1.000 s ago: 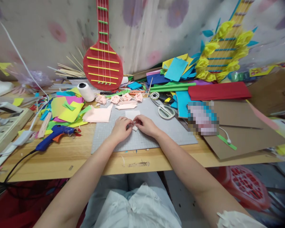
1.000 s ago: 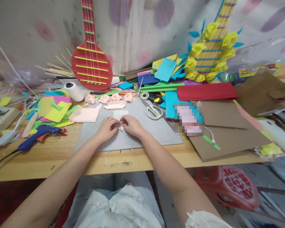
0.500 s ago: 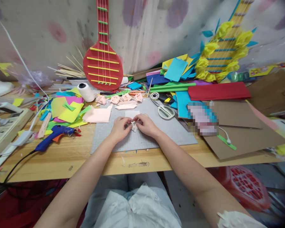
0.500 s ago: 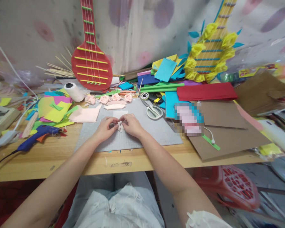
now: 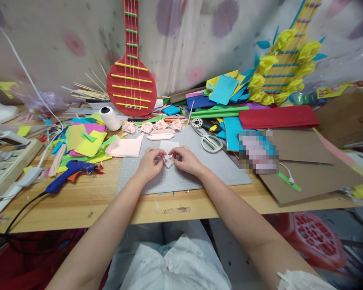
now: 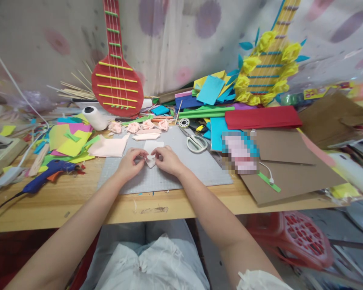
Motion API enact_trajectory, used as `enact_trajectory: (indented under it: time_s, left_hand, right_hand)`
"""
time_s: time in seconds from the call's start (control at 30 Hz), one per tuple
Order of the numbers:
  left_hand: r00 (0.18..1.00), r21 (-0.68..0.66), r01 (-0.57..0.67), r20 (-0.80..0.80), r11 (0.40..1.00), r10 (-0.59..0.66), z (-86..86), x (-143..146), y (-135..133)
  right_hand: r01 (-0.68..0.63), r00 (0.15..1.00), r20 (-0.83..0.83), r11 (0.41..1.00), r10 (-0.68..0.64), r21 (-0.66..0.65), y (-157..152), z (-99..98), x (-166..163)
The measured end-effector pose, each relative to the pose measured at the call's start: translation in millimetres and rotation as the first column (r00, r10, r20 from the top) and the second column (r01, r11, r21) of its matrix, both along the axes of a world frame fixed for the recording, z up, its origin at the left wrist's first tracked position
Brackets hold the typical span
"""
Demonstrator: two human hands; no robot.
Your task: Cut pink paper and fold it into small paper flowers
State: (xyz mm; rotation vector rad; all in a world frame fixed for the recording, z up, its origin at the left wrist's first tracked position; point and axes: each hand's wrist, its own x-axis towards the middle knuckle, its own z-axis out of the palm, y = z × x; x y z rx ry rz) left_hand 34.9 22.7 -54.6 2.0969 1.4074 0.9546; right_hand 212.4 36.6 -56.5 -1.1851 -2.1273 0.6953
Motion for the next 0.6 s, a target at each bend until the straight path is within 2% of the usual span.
enact_trajectory:
  time_s: [0.1, 0.17, 0.27, 0.37, 0.47, 0.6]
  left_hand:
    - [0.998, -0.003, 0.037, 0.050, 0.999, -0.037, -2.2, -0.4, -0.6]
    - [0.995, 0.043, 0.078, 0.063, 0.996, -0.081, -2.1, 0.0, -1.3]
    - [0.994, 0.206, 0.096, 0.035, 0.974, -0.105, 1.1, 1.7, -1.5]
    - [0.996, 0.329, 0.082, -0.049, 0.941, -0.070, 4.3, 3.3, 2.8]
    - [0.993, 0.301, 0.072, -0.115, 0.951, -0.039, 2.9, 4.0, 12.8]
    - [0.995, 0.170, 0.021, -0.096, 0.985, -0.005, -3.9, 3.7, 26.3]
  right_hand:
    - [0.045, 0.998, -0.051, 0.999, -0.044, 0.015, -0.1, -1.0, 0.1]
    - [0.077, 0.991, -0.117, 0.996, -0.071, 0.046, -1.2, 0.5, -0.3]
    - [0.107, 0.977, -0.202, 0.983, -0.075, 0.151, -3.2, 6.6, -2.0]
    - [0.102, 0.984, -0.171, 0.945, -0.050, 0.310, -1.2, 11.2, -5.0]
    - [0.084, 0.995, -0.079, 0.934, -0.060, 0.348, 7.1, 7.7, -8.5]
    - [0.126, 0.992, -0.042, 0.966, -0.120, 0.226, 18.7, -4.3, -10.7]
